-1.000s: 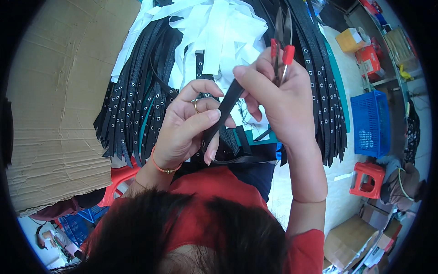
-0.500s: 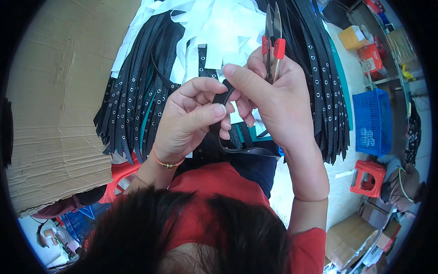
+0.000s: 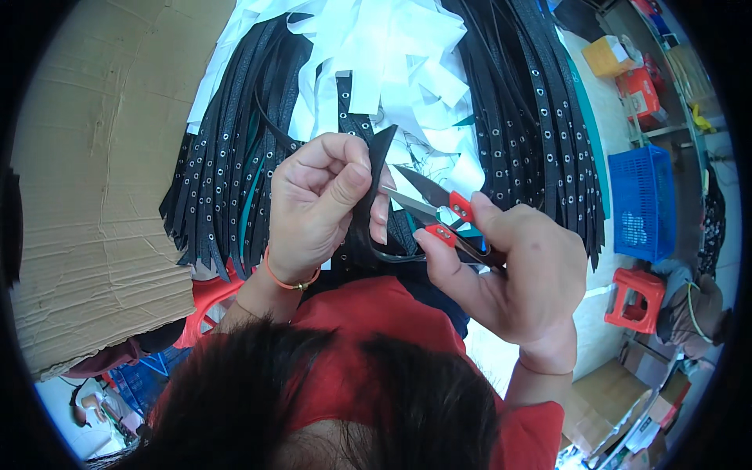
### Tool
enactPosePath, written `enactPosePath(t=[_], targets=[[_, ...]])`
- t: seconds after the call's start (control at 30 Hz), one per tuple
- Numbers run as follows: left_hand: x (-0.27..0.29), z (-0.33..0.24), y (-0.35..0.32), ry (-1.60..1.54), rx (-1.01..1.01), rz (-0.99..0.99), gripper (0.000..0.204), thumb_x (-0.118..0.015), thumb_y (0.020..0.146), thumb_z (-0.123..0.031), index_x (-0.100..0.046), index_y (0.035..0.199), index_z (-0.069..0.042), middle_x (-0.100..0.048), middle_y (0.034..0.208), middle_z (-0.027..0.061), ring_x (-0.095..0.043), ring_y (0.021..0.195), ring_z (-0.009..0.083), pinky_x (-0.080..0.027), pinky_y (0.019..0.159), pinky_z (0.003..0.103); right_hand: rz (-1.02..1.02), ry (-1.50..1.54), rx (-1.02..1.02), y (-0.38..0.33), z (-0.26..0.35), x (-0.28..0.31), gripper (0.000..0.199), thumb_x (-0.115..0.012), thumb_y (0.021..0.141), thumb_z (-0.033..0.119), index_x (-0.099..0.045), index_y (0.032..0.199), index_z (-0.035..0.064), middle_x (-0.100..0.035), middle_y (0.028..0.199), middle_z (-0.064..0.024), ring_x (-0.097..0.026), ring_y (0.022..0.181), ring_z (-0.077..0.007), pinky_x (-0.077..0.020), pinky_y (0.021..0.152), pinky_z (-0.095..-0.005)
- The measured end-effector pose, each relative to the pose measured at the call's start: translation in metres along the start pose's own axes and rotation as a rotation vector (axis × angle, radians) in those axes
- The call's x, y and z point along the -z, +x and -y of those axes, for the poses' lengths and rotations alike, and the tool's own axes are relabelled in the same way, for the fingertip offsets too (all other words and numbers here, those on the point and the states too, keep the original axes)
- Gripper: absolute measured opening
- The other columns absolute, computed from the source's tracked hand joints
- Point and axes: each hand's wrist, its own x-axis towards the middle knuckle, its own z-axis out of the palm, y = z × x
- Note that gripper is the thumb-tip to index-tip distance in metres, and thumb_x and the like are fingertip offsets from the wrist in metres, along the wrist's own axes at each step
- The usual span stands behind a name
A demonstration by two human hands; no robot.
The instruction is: Trim the excess material or ends of black belts using a hand-held tool in a factory setting.
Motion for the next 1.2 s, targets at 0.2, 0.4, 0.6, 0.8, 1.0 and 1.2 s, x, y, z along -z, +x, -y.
enactPosePath(t=[0.2,0.4,0.6,0.8,1.0,1.2], targets=[[-0.006,0.006,-0.001,0.075,-0.059,-0.082,0.014,-0.054,0.089,-0.01,-0.049,0.093,0.002,-0.059,0.081,0.0147,-0.06,0.064,0.0145,-0.052,0.053,0.025,-0.008,-0.097,0.182,0.003,-0.001,-0.003,0.038,-0.081,0.063,0.016,-0.05,0.081,0.0038,-0.046,0.055,-0.0042,-0.047,0.042,-0.0149,-0.034,0.039,-0.0242],[-0.004,0.008,0.0,0.216,-0.127,-0.037,0.013,-0.054,0.088,-0.009,-0.049,0.093,0.002,-0.061,0.09,0.0178,-0.061,0.069,0.015,-0.053,0.06,0.026,0.003,-0.1,0.185,0.005,-0.001,0.0,0.037,-0.08,0.063,0.015,-0.051,0.083,0.0042,-0.049,0.057,-0.0052,-0.047,0.043,-0.0172,-0.0342,0.039,-0.0261],[-0.004,0.011,0.002,0.225,-0.153,-0.092,0.012,-0.054,0.088,-0.008,-0.049,0.093,0.002,-0.062,0.092,0.0184,-0.061,0.076,0.0147,-0.051,0.068,0.026,0.027,-0.116,0.193,0.005,-0.002,-0.004,0.035,-0.079,0.064,0.014,-0.052,0.084,0.003,-0.049,0.058,-0.0056,-0.048,0.043,-0.0174,-0.0347,0.039,-0.0265],[-0.001,0.013,0.004,0.218,-0.156,-0.101,0.009,-0.051,0.088,-0.002,-0.05,0.094,0.005,-0.059,0.087,0.0106,-0.059,0.076,0.0112,-0.049,0.069,0.023,0.016,-0.202,0.249,0.011,-0.008,-0.012,0.031,-0.078,0.065,0.012,-0.053,0.081,0.002,-0.05,0.058,-0.0056,-0.049,0.044,-0.0176,-0.0363,0.039,-0.0266],[0.002,0.014,0.009,0.221,-0.169,-0.107,0.009,-0.052,0.088,-0.002,-0.05,0.094,0.005,-0.057,0.083,0.0068,-0.058,0.075,0.0101,-0.048,0.069,0.022,0.071,-0.155,0.205,0.016,-0.013,-0.016,0.033,-0.079,0.064,0.012,-0.052,0.08,0.0027,-0.049,0.057,-0.0056,-0.049,0.045,-0.0175,-0.0364,0.039,-0.0261],[0.009,0.013,0.011,0.283,-0.159,-0.106,0.009,-0.051,0.088,-0.001,-0.049,0.095,0.005,-0.056,0.082,0.0072,-0.058,0.074,0.0105,-0.048,0.069,0.022,-0.013,-0.013,0.18,0.019,-0.023,-0.029,0.034,-0.08,0.064,0.014,-0.05,0.077,0.004,-0.048,0.056,-0.0062,-0.048,0.042,-0.0171,-0.0352,0.038,-0.0252]])
